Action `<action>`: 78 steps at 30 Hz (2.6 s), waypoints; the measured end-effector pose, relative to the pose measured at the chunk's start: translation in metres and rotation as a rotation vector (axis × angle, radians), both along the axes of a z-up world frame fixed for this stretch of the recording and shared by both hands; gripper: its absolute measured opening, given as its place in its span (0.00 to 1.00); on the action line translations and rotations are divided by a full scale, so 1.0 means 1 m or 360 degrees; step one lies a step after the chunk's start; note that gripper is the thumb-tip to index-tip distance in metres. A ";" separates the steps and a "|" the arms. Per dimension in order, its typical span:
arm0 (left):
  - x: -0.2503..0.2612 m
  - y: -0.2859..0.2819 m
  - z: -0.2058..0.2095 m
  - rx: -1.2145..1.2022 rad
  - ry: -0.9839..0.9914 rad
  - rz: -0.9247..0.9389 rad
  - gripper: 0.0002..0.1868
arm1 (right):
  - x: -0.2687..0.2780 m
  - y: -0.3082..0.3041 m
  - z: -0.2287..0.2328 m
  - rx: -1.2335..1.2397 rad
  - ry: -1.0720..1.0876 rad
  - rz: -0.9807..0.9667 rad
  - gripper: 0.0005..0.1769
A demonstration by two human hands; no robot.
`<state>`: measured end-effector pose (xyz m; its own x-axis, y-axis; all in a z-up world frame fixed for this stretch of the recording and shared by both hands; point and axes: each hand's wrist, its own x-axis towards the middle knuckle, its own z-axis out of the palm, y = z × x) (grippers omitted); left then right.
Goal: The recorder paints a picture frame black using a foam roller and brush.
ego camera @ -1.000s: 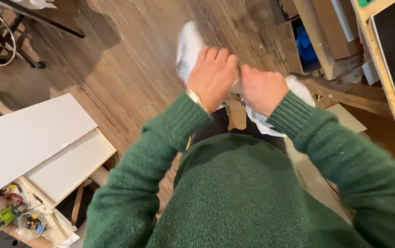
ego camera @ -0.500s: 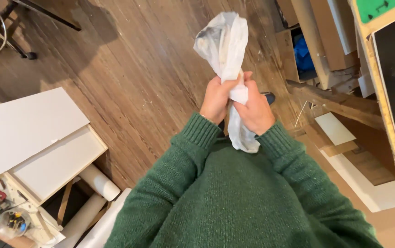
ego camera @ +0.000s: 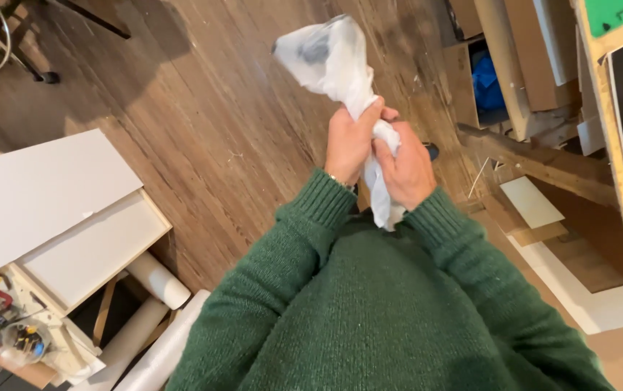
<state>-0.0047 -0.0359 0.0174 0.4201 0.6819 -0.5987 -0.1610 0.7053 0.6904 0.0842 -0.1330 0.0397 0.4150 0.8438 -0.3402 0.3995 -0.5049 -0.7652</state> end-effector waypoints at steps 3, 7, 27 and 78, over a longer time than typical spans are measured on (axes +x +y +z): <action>0.004 0.002 -0.007 -0.0026 -0.0163 0.0018 0.08 | -0.007 -0.009 -0.028 0.0058 0.0208 -0.0118 0.15; 0.001 -0.009 -0.021 0.0179 0.0087 0.0023 0.11 | -0.019 -0.002 -0.013 0.0308 0.0207 -0.0032 0.22; -0.033 0.009 0.000 -0.0004 -0.0158 0.0001 0.12 | 0.015 -0.018 -0.058 0.0255 0.1214 -0.0035 0.22; -0.165 -0.088 0.098 0.0548 -0.0439 0.1675 0.06 | -0.074 0.049 0.005 -0.0800 0.2003 0.1104 0.32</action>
